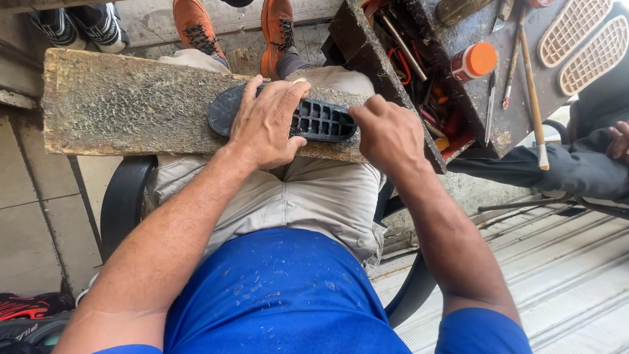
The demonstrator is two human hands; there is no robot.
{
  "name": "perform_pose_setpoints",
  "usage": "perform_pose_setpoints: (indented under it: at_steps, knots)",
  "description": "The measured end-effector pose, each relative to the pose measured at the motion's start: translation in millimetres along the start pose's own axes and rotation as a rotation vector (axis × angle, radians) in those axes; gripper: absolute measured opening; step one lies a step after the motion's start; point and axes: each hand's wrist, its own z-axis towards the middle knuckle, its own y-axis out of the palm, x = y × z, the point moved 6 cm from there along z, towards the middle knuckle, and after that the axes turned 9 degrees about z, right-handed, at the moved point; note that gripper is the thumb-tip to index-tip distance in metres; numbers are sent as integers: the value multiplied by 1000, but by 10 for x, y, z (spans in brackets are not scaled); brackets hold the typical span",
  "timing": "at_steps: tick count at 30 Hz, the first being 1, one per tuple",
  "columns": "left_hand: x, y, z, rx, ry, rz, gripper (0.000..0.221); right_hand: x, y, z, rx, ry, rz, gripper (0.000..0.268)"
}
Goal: Trimming and shaping the edges of a rubber shoe sole using a hand tool at a repair bench.
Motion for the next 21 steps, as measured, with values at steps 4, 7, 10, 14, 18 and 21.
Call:
perform_pose_setpoints:
  at_steps: [4, 7, 10, 14, 18, 21]
  knots:
    - [-22, 37, -2, -15, -32, -18, 99, -354, -198, -67, -255, -54, 3, 26]
    - [-14, 59, 0, 9, 20, -23, 99, -255, -296, 66, -201, -17, 7, 23]
    - [5, 69, -16, -12, 9, 18, 98, -134, -241, 107, -34, -39, -101, 15]
    - [5, 29, 22, 0, -4, 15, 91, -321, -242, 32, -208, -5, -15, 12]
    - [19, 91, -26, -20, 19, 50, 89, -200, -327, 248, 13, -46, -2, 10]
    - [49, -41, -14, -7, 1, 19, 86, -195, 50, 68, -75, -49, -48, 22]
